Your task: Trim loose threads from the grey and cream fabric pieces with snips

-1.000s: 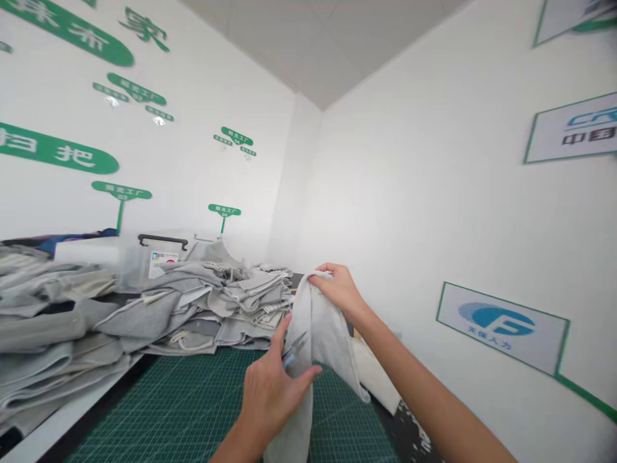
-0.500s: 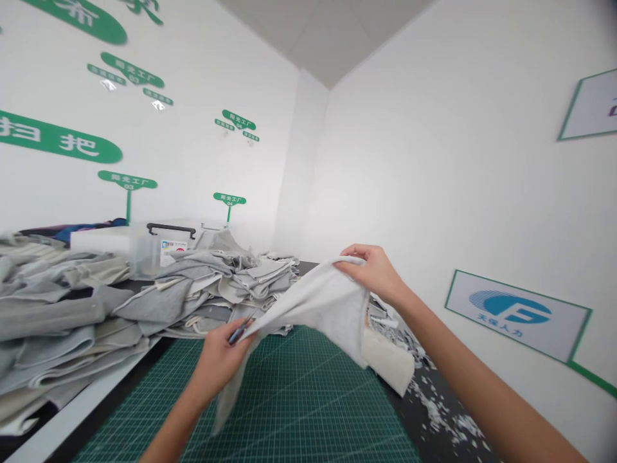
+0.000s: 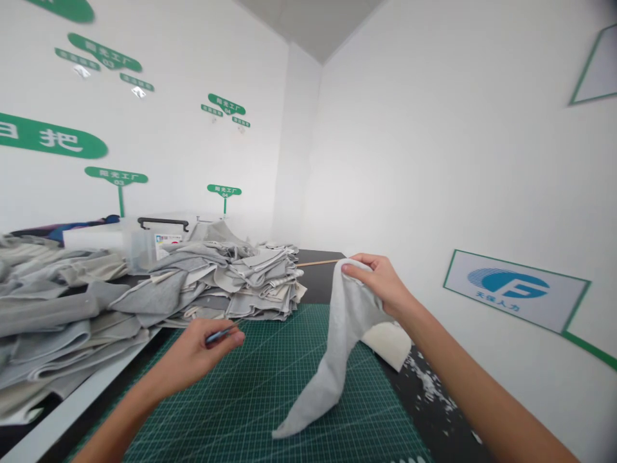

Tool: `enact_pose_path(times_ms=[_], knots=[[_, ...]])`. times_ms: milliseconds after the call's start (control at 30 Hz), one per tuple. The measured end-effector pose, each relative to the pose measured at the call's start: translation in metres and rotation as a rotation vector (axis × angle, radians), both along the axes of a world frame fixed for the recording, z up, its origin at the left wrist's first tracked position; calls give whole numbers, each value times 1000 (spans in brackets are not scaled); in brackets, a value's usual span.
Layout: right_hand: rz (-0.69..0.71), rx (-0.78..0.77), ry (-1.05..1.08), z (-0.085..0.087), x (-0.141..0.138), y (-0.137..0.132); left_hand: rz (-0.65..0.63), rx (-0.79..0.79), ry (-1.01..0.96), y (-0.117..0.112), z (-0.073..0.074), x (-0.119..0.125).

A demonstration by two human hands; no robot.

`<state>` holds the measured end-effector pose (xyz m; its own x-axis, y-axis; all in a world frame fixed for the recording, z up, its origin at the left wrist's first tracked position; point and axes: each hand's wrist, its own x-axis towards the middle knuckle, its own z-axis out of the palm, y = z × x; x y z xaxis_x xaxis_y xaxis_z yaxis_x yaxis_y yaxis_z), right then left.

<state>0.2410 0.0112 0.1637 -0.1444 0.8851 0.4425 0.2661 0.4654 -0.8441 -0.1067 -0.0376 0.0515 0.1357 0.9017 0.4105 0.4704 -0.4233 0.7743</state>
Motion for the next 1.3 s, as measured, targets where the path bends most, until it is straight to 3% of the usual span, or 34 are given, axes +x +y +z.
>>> enact_pose_path(times_ms=[133, 300, 400, 500, 667, 867, 933, 1033, 1133, 1200, 1300], knots=[[217, -113, -66, -2, -15, -7, -239, -119, -77, 11, -27, 46], [424, -174, -213, 2, -32, -7, -549, -234, -221, 46, -56, 106], [417, -196, -224, 2, -32, -5, -682, -291, -227, 61, -64, 118], [365, -199, -199, 3, -21, -3, -732, -317, -219, 62, -62, 106], [325, -158, -136, 3, -4, -3, -660, -320, -268, 47, -42, 80], [332, -71, -188, -10, -24, -4, -571, -309, -273, 25, -28, 114], [242, -20, -194, -14, -29, -6, -480, -271, -257, 14, -25, 130], [94, 23, -152, -19, -32, -12, -236, -163, -249, -1, -23, 146], [35, 24, -99, -20, -34, -19, -29, -74, -243, -5, -24, 152], [15, 39, -72, -16, -33, -24, 25, -37, -247, -3, -26, 150], [-15, 90, -69, -2, -26, -30, -5, -16, -266, 1, -25, 138]])
